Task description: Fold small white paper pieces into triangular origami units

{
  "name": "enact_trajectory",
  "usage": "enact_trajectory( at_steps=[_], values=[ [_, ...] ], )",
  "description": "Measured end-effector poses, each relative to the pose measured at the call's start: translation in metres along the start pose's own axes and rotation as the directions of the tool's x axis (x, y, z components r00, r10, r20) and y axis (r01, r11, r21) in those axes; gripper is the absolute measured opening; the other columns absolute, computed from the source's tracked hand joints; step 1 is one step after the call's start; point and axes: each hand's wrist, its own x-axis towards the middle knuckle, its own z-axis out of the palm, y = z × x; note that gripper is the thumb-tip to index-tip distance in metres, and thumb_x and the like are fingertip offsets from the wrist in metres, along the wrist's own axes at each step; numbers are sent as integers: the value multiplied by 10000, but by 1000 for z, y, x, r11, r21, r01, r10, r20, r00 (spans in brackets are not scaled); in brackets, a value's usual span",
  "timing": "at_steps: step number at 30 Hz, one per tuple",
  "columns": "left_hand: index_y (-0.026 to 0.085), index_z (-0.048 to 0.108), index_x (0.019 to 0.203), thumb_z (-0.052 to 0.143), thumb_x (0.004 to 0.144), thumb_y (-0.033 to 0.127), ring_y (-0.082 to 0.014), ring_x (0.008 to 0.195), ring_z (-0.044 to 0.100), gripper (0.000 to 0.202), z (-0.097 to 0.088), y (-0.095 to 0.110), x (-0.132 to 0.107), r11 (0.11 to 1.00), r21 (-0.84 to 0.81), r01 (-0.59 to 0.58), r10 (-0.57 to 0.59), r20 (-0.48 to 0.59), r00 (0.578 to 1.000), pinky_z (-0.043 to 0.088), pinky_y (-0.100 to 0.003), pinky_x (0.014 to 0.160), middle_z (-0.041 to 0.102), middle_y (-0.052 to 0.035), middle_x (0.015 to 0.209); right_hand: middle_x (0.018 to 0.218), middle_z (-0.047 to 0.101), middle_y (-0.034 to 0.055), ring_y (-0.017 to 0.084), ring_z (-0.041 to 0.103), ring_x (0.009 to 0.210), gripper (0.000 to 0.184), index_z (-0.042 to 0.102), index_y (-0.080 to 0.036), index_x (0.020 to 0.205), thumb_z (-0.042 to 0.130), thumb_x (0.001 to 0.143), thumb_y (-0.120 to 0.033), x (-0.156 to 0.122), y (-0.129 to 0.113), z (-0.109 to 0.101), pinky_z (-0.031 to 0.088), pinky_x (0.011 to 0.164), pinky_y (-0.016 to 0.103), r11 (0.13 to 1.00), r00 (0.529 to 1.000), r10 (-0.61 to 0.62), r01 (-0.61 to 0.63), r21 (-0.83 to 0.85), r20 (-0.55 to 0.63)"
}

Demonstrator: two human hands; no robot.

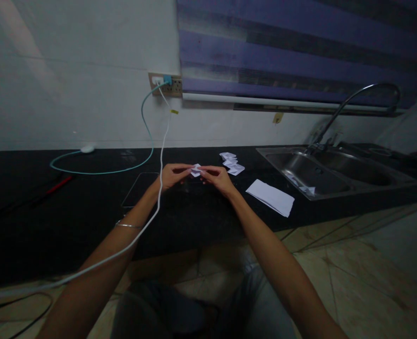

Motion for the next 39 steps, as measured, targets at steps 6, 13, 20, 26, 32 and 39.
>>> enact_trajectory(
  at_steps=[6, 13, 20, 26, 32, 39],
  values=[
    [195, 755, 940, 729, 726, 310, -200, 926, 663, 245, -1, 7, 0, 997, 5, -81, 80, 55, 995, 514, -306, 803, 726, -85, 1008, 924, 702, 53, 158, 627, 768, 322, 712, -199, 981, 713, 735, -408, 0, -1, 1, 515, 654, 285, 994, 997, -60, 64, -87, 52],
    [179, 761, 885, 727, 725, 335, -184, 831, 675, 226, 0, 5, 0, 999, 22, -39, 39, -13, 999, 527, -287, 730, 738, -89, 929, 801, 675, 36, 138, 601, 667, 317, 701, -186, 922, 666, 766, -459, 3, 5, 2, 509, 591, 271, 992, 999, -51, 49, -113, -8],
    [146, 717, 939, 767, 668, 310, -173, 793, 679, 321, 2, 6, 2, 998, -60, 1, -4, -61, 998, 535, -270, 691, 737, -91, 916, 831, 668, 24, 134, 619, 671, 299, 656, -200, 903, 687, 745, -452, 5, 4, 3, 540, 586, 276, 998, 997, -55, 54, -22, -60],
    [131, 735, 821, 741, 696, 348, -117, 536, 587, 251, -1, 6, 1, 1000, -6, 28, -28, -112, 993, 438, -215, 462, 708, -69, 713, 766, 678, 48, 145, 619, 626, 329, 689, -185, 910, 680, 746, -470, 4, 3, 1, 536, 546, 283, 999, 995, 17, -22, -48, -102],
    [141, 724, 947, 716, 730, 357, -112, 543, 586, 307, 2, 4, 2, 998, -45, 39, -43, -103, 994, 417, -201, 449, 716, -77, 766, 700, 664, 41, 137, 600, 581, 305, 699, -165, 858, 679, 747, -449, 5, 4, 1, 513, 532, 275, 997, 991, -29, 20, -73, -128],
    [144, 646, 1177, 697, 751, 333, -95, 499, 553, 469, 3, 3, 1, 994, -94, 61, -66, -53, 996, 397, -190, 432, 714, -60, 728, 631, 618, -10, 119, 570, 541, 265, 621, -190, 881, 656, 768, -426, 4, 1, 3, 476, 517, 245, 992, 982, -80, 62, -108, -169]
  ],
)
